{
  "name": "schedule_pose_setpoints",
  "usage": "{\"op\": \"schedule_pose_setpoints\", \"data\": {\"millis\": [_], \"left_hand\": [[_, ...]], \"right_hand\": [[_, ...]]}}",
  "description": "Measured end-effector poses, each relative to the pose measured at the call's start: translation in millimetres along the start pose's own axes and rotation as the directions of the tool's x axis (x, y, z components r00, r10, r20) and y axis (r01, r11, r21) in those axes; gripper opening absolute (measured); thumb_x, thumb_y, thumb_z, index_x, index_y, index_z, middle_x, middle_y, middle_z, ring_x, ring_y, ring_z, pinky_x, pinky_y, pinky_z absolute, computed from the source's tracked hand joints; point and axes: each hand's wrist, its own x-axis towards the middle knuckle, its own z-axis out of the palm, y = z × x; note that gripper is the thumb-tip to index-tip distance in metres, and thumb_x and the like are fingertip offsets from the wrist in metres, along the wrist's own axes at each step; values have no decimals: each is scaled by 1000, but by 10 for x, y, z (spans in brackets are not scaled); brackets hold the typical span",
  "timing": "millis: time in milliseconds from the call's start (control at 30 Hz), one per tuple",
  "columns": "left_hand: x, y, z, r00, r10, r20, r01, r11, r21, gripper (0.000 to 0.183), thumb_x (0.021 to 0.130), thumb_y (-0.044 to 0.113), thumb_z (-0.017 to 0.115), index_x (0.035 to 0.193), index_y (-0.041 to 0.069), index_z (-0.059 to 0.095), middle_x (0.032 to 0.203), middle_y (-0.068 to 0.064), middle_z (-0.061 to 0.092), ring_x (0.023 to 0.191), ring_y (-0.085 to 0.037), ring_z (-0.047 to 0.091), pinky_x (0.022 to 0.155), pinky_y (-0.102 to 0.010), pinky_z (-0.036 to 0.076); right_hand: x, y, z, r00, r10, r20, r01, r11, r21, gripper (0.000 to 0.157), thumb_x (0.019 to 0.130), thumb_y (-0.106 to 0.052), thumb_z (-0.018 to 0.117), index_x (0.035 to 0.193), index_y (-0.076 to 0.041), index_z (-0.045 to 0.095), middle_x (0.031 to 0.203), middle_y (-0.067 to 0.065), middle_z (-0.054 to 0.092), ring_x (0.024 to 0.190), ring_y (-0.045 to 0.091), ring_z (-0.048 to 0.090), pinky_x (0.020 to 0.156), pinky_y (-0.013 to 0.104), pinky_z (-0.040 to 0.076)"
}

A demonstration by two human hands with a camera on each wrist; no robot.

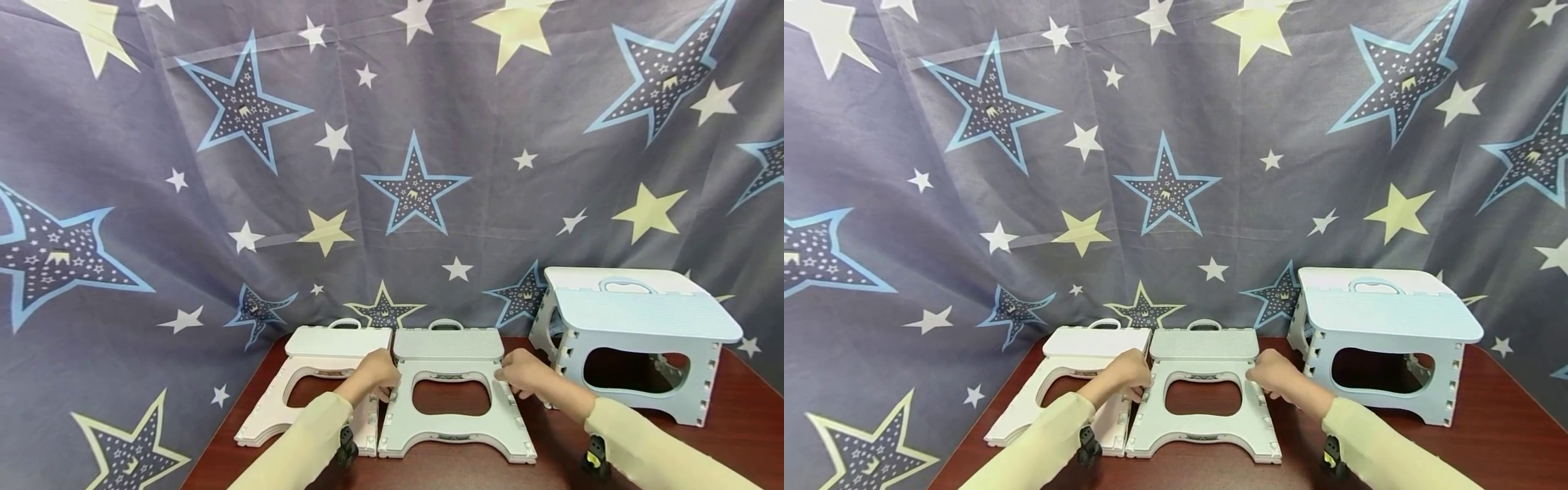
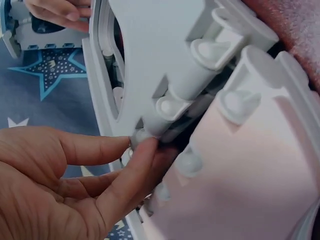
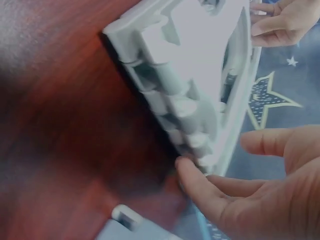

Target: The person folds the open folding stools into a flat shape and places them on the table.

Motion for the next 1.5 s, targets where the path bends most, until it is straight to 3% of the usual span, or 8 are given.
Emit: {"op": "schedule_pose_setpoints", "data": {"millis": [167, 300, 467, 833, 1033, 1200, 1367, 1500], "left_hand": [[-20, 120, -64, 988, 98, -121, -78, 984, 158, 28, 78, -3, 64, 58, 9, 48, 50, -4, 50, 42, -13, 51, 40, -23, 41], [-21, 289, -121, 943, 232, -239, -186, 962, 198, 8, 83, 11, 68, 79, 5, 70, 62, -3, 65, 57, -17, 59, 53, -30, 45], [0, 567, -94, 884, 324, -337, -349, 937, -15, 33, 94, 22, 66, 121, 5, 69, 101, -11, 78, 97, -28, 73, 85, -44, 57], [-46, 1074, 249, 832, 419, -364, -547, 730, -410, 43, 97, 35, 68, 136, 17, 61, 118, -5, 73, 109, -21, 71, 94, -40, 58], [-86, 1308, 466, 829, 475, -295, -551, 605, -575, 45, 98, 34, 68, 140, 20, 58, 129, -9, 69, 118, -22, 67, 101, -41, 54], [-75, 1477, 670, 833, 490, -258, -517, 520, -680, 42, 99, 28, 67, 138, 15, 61, 130, -11, 69, 120, -22, 65, 107, -38, 50], [-30, 1550, 907, 858, 484, -172, -432, 499, -751, 42, 101, 31, 63, 140, 16, 61, 132, -7, 68, 122, -19, 63, 106, -36, 49], [19, 1547, 1081, 877, 468, -109, -366, 502, -784, 44, 101, 36, 61, 141, 17, 60, 135, -8, 67, 122, -19, 63, 102, -40, 49]], "right_hand": [[-107, -139, -160, 991, -130, -41, 126, 989, -80, 46, 97, -11, 63, 132, 17, 53, 115, 28, 66, 98, 34, 67, 80, 45, 58], [-203, -291, -376, 955, -293, -53, 290, 955, -60, 41, 99, -11, 61, 132, 13, 56, 97, 15, 70, 82, 22, 64, 69, 37, 55], [-346, -468, -772, 879, -473, -64, 474, 881, -6, 39, 102, -13, 60, 137, 6, 56, 96, 8, 74, 81, 13, 66, 69, 31, 56], [-716, -476, -1489, 763, -600, -240, 593, 798, -109, 37, 104, -14, 59, 140, -4, 56, 103, -5, 75, 92, 3, 70, 78, 19, 56], [-905, -221, -1895, 752, -550, -364, 533, 832, -155, 41, 105, -18, 59, 145, -9, 52, 107, -26, 70, 98, -8, 66, 77, 10, 51], [-998, 156, -2189, 703, -493, -512, 509, 852, -121, 40, 105, -15, 58, 145, -15, 53, 107, -32, 69, 102, -16, 62, 80, 4, 44], [-1058, 671, -2338, 661, -421, -622, 480, 874, -82, 44, 107, -17, 53, 151, -14, 47, 111, -38, 62, 105, -22, 55, 84, 0, 40], [-1054, 1094, -2388, 668, -397, -629, 524, 852, 19, 42, 109, -14, 48, 151, -15, 46, 115, -34, 63, 106, -20, 57, 84, 0, 42]]}}
